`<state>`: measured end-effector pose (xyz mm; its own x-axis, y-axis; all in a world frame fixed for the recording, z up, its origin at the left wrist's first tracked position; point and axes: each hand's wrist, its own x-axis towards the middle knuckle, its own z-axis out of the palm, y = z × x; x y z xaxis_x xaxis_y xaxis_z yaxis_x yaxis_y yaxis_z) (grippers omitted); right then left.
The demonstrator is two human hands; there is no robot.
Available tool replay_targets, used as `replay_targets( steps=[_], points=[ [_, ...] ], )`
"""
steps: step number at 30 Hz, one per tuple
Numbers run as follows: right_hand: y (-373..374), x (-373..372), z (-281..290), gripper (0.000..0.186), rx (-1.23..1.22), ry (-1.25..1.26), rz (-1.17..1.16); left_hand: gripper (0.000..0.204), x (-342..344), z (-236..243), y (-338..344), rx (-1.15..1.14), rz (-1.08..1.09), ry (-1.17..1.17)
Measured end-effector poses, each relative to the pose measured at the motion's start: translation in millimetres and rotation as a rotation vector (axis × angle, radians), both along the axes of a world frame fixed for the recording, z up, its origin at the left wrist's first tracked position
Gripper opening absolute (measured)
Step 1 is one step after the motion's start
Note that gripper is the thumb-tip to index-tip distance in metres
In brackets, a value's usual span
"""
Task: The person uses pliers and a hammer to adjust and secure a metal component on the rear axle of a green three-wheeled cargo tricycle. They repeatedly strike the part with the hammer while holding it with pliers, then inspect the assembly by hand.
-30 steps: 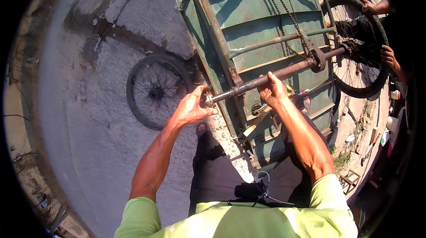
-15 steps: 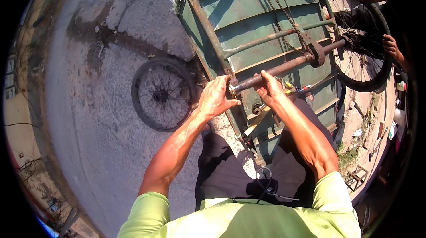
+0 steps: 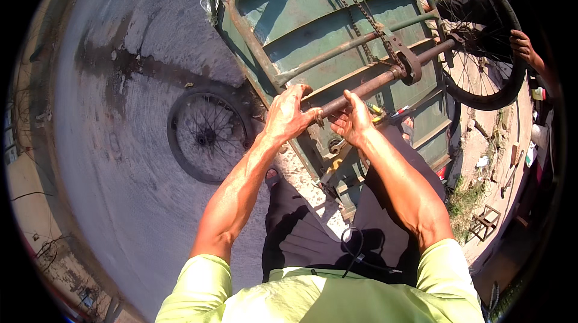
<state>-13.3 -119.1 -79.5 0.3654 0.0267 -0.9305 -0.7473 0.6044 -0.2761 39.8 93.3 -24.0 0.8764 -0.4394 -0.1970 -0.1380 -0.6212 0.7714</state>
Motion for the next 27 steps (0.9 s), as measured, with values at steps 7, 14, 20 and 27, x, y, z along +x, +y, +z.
replay_targets(
  steps=[7,14,20,27],
  points=[
    [-24,-32,31,0.075,-0.259,-0.076,0.280,0.071,-20,-22,4,0.296,-0.187,0.026],
    [-39,-85,54,0.042,-0.243,-0.216,0.300,0.070,-3,-16,-11,0.288,-0.231,0.194],
    [-42,-116,70,0.036,-0.250,-0.271,0.266,0.067,11,-9,23,0.127,0.000,0.329],
    [-33,-142,64,0.040,-0.352,-0.357,0.402,0.076,2,-22,13,0.144,-0.080,0.282]
  ],
)
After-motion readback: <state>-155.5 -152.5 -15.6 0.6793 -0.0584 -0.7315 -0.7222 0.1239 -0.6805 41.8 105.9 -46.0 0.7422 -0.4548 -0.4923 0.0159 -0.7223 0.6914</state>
